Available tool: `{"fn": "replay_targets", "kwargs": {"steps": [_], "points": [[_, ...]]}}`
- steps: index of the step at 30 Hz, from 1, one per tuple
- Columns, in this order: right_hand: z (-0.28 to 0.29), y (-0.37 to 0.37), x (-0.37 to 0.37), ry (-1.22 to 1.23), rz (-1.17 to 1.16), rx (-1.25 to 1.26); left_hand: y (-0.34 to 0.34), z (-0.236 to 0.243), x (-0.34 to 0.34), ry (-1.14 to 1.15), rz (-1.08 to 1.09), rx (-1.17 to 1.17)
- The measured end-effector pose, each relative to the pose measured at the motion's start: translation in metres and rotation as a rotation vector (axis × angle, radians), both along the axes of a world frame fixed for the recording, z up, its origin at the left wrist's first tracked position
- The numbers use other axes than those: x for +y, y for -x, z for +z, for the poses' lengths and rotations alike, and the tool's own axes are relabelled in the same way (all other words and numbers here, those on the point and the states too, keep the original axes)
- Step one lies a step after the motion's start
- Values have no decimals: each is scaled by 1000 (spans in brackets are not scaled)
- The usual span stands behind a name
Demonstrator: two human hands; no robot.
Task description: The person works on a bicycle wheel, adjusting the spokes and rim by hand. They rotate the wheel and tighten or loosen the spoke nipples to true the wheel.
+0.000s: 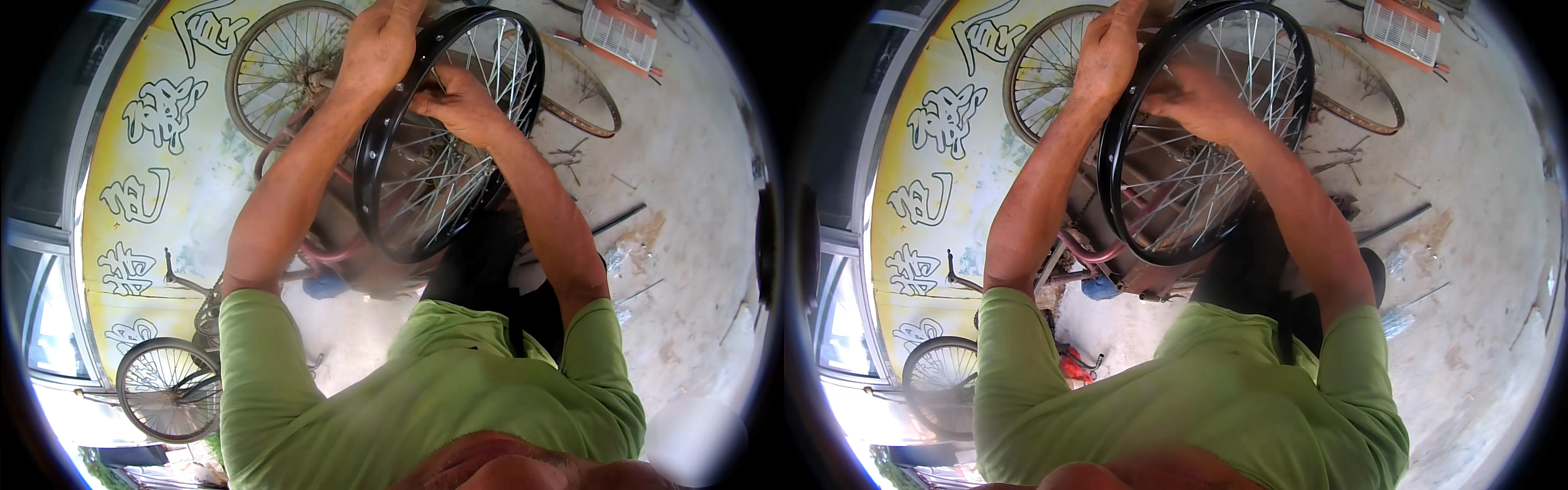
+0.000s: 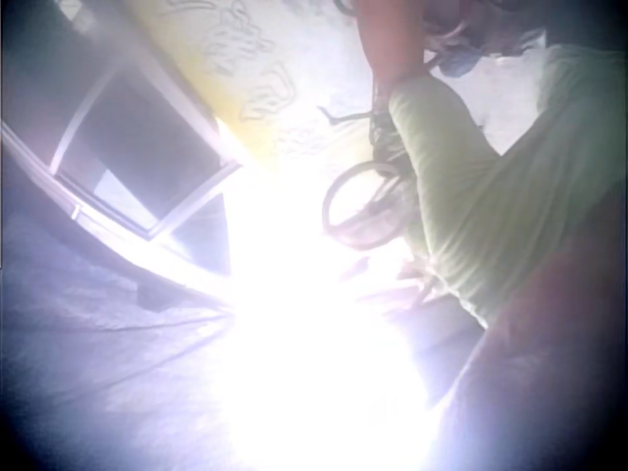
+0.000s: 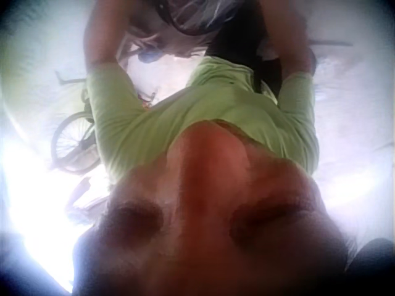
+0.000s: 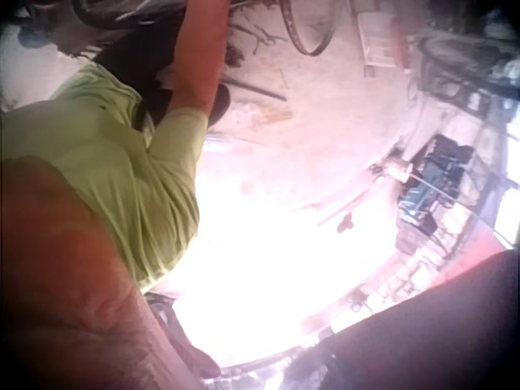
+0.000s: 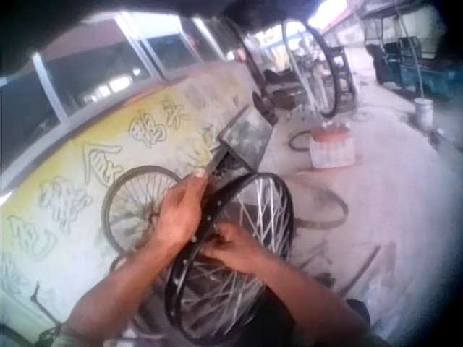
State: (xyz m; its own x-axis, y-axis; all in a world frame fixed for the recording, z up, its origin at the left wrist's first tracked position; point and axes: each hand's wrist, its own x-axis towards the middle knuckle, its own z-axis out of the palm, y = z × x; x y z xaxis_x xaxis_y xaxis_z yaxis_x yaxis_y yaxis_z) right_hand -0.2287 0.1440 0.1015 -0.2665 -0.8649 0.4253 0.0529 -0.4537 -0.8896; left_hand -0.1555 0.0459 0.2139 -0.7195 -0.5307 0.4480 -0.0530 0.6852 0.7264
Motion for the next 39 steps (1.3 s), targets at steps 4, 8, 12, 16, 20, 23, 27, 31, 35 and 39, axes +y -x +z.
{"fn": "replay_targets", "kwargs": {"steps": [4,8,12,16,20,23,27,31,35,39], "points": [[-9,2,-5,-34,5,-33,0,3,8,17,15,-1],[-2,6,2,16,112,-72,-3,6,8,43,27,-25],[-5,7,-1,47,104,-49,-2,7,8,83,25,-32],[-7,4,-7,-4,1,-5,1,5,6,52,33,-50],[-14,5,-12,-5,-16,10,-3,9,9,102,32,-55],[-15,9,-7,13,67,-78,-2,8,8,105,36,-70],[-8,9,-5,13,57,-72,1,7,7,87,43,-78],[-5,4,-8,-30,-16,15,0,3,4,81,87,-49],[-8,7,-5,64,66,-63,0,6,10,65,66,-97],[-11,8,-9,71,87,-54,-2,7,3,144,7,-138]]}}
